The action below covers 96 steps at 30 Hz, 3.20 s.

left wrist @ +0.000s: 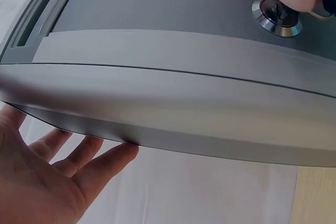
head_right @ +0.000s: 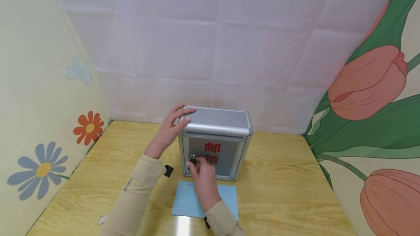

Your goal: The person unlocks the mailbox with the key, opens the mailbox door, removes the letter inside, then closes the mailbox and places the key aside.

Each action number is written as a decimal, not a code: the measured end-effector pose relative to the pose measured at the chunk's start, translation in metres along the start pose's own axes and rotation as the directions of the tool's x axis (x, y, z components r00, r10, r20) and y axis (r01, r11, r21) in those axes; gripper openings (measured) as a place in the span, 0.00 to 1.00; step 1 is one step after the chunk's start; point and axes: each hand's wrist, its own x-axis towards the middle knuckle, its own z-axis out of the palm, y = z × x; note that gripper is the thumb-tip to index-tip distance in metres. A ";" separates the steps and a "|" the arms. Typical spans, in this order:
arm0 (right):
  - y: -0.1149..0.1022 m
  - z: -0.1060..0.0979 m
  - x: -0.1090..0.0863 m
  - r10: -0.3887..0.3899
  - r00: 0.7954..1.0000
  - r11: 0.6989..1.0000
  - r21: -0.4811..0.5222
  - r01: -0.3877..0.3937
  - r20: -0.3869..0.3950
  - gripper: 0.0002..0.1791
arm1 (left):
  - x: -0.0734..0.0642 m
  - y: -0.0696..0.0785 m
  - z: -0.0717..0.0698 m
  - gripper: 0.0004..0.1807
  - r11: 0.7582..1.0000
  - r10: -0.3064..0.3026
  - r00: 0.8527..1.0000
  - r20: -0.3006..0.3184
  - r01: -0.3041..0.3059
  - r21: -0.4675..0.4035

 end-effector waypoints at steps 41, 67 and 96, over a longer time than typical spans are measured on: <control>-0.021 -0.013 -0.003 -0.329 0.944 0.822 -0.481 0.305 0.037 0.13 | 0.001 -0.002 -0.001 0.20 1.000 0.012 1.000 0.003 -0.012 -0.006; -0.021 -0.020 -0.006 -0.312 0.946 0.852 -0.415 0.320 0.088 0.12 | 0.000 -0.002 0.000 0.20 1.000 -0.003 1.000 0.010 0.003 -0.012; 0.001 -0.046 -0.032 -0.348 0.936 0.838 -0.429 0.338 0.058 0.10 | -0.001 -0.001 -0.002 0.20 1.000 -0.013 1.000 0.010 0.014 -0.011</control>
